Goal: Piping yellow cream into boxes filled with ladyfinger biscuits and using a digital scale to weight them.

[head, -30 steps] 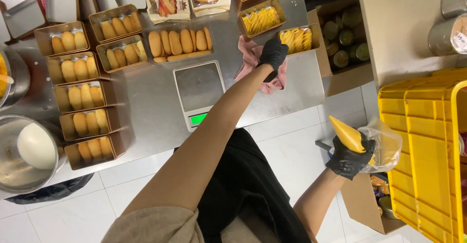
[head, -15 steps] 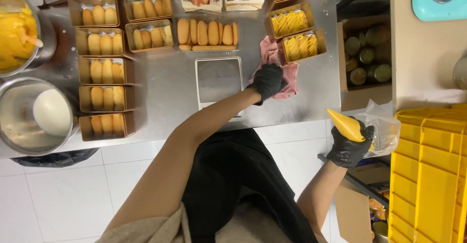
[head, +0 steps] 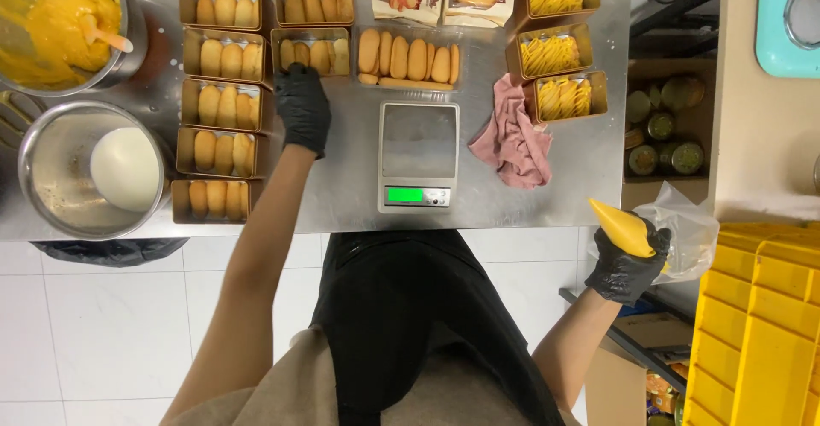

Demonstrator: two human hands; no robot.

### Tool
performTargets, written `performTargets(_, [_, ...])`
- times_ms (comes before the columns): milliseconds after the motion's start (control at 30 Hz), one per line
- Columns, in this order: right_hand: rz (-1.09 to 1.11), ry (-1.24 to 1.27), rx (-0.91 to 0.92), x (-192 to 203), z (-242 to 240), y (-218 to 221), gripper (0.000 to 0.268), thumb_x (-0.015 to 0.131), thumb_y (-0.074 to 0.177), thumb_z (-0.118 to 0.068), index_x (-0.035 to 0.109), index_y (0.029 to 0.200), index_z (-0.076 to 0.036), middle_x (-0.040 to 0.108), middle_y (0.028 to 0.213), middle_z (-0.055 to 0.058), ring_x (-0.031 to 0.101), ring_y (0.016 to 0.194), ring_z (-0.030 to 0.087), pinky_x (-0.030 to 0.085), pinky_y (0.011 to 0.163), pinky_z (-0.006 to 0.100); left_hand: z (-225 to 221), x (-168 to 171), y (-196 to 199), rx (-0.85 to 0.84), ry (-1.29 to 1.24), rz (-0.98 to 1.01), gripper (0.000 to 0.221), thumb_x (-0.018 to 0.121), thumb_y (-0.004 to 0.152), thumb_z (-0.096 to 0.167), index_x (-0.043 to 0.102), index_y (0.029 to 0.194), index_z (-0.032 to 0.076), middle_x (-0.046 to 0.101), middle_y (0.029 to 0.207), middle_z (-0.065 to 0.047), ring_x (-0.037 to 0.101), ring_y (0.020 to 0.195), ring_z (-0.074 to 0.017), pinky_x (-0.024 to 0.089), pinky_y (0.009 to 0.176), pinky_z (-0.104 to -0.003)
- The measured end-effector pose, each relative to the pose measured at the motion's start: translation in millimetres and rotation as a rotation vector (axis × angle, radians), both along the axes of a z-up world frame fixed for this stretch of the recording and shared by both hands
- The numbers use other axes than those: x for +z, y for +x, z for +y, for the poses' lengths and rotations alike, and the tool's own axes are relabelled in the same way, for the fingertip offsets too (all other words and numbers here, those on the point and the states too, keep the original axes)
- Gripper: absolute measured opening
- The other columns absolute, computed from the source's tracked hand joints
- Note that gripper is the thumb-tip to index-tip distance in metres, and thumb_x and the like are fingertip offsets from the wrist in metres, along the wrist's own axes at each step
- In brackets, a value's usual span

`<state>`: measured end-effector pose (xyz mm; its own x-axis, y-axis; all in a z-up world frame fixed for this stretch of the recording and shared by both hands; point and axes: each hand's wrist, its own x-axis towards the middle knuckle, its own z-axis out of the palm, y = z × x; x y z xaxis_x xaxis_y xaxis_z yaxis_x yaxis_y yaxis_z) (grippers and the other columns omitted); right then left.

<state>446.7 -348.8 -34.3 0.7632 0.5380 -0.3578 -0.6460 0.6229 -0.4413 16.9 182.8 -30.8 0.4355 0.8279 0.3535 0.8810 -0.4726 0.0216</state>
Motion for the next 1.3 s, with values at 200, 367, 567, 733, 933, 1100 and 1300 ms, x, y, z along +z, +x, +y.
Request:
performTargets(200, [-0.054,0.067,0.063,-5,5,-6,0.030,0.050,0.114,-0.033,0.054,0.105,-0.005,0.059,0.107,0.011,0.055,0.102,0.026,0.049,0.095,0.042,2,-56,-54,-0.137,-0.247,-0.030,0.022,0.065,0.087,0.001,0.071,0.107,0.007,0.066,0.112,-0.016,0.062,0.104,-0.0386,0.051,0.080,-0.048])
performTargets(367, [0.135,0.171,0.135,32,31,-27,0.031,0.056,0.108,-0.037,0.055,0.095,-0.009,0.063,0.102,0.007,0.058,0.096,0.023,0.051,0.096,0.043,-109,78,-49,-0.144,-0.054,-0.385,0.016,0.066,0.086,0.003,0.072,0.098,0.010,0.068,0.103,-0.012,0.063,0.101,-0.0368,0.053,0.084,-0.047])
performTargets(567, [0.317,0.284,0.261,57,84,-45,0.037,0.052,0.112,-0.044,0.058,0.134,-0.014,0.064,0.135,0.020,0.060,0.106,0.031,0.052,0.093,0.048,-175,60,-20,-0.364,-0.254,-0.378,0.013,0.068,0.084,0.008,0.071,0.095,0.014,0.066,0.097,-0.006,0.065,0.090,-0.0314,0.054,0.073,-0.046])
performTargets(733, [0.120,-0.036,0.396,4,120,-60,0.062,0.054,0.103,-0.055,0.055,0.156,-0.024,0.059,0.145,0.028,0.061,0.113,0.041,0.051,0.098,0.057,-194,36,27,-0.594,-0.234,-0.268,0.026,0.065,0.077,0.014,0.067,0.103,0.010,0.061,0.097,-0.009,0.061,0.095,-0.0301,0.053,0.074,-0.046])
performTargets(933, [0.218,0.025,0.497,-16,156,-93,0.066,0.049,0.104,-0.061,0.050,0.159,-0.024,0.061,0.138,0.022,0.063,0.120,0.040,0.050,0.104,0.064,-201,22,46,-0.641,-0.197,-0.065,0.025,0.062,0.086,0.018,0.064,0.109,0.009,0.057,0.103,-0.009,0.059,0.100,-0.0280,0.052,0.079,-0.044])
performTargets(1100, [0.173,0.141,0.627,11,150,-94,0.067,0.049,0.113,-0.058,0.043,0.168,-0.019,0.057,0.137,0.025,0.066,0.117,0.042,0.053,0.106,0.058,-191,65,28,-0.564,-0.222,-0.181,0.039,0.067,0.088,0.025,0.066,0.123,0.008,0.060,0.121,-0.011,0.059,0.107,-0.0308,0.051,0.082,-0.046])
performTargets(1300, [0.071,0.046,0.452,63,113,-67,0.061,0.049,0.113,-0.048,0.037,0.163,-0.016,0.037,0.165,0.037,0.065,0.096,0.036,0.057,0.088,0.041,-169,48,-6,-0.505,-0.296,-0.306,0.041,0.077,0.086,0.034,0.069,0.121,0.016,0.061,0.131,-0.010,0.061,0.113,-0.0343,0.053,0.087,-0.049])
